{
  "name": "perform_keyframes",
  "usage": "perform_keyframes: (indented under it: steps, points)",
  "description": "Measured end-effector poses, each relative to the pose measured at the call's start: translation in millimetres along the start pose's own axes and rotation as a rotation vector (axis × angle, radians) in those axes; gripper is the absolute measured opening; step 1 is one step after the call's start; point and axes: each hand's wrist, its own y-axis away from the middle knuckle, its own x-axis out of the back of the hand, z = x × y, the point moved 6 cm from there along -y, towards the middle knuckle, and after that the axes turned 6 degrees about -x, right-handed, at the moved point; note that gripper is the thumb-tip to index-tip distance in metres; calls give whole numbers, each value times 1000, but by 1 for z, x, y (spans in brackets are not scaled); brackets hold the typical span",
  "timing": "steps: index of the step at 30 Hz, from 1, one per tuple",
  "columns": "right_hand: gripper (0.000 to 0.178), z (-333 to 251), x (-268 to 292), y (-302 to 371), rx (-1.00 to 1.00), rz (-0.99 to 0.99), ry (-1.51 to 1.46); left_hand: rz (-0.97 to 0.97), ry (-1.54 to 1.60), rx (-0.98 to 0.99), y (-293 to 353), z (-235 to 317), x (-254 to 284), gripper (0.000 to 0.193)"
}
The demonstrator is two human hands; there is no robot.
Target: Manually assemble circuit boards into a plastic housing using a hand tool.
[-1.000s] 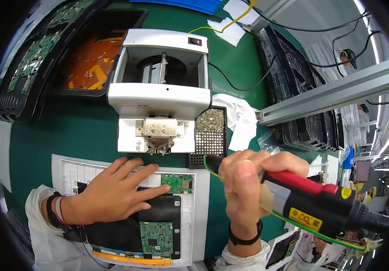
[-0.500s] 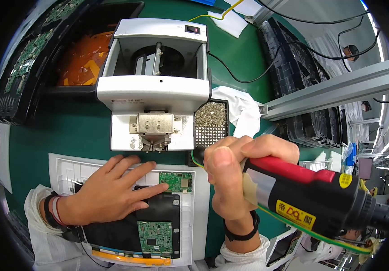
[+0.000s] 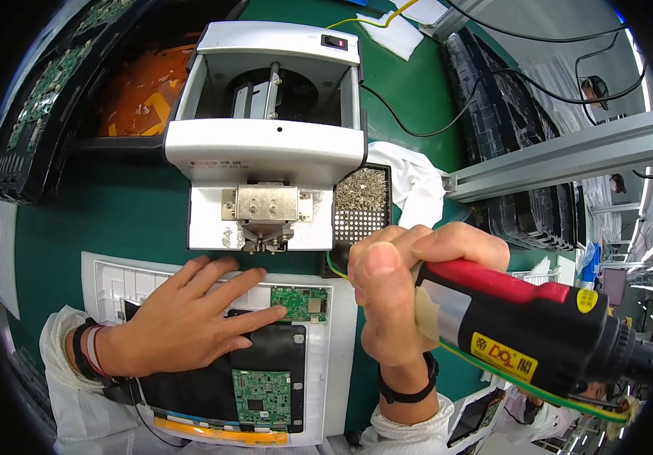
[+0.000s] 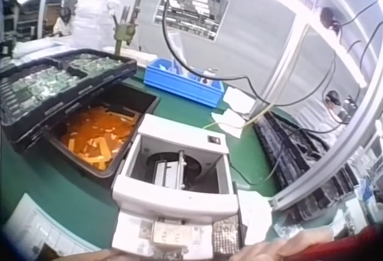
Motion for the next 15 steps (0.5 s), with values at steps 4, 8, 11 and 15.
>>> perform_keyframes:
  steps: [4, 8, 11, 15]
  points:
    - [34, 0, -1, 0, -4, 1, 2, -3, 2, 2, 0, 0, -1, 51]
    - [34, 0, -1, 0, -6, 9, -8, -5, -1, 1, 1, -1, -1, 51]
    - [35, -1, -2, 0, -15, 14, -14, -9, -6, 3, 1, 0, -1, 51]
    - [35, -2, -1, 0, -15, 18, 4, -5, -5, 2, 1, -1, -2, 51]
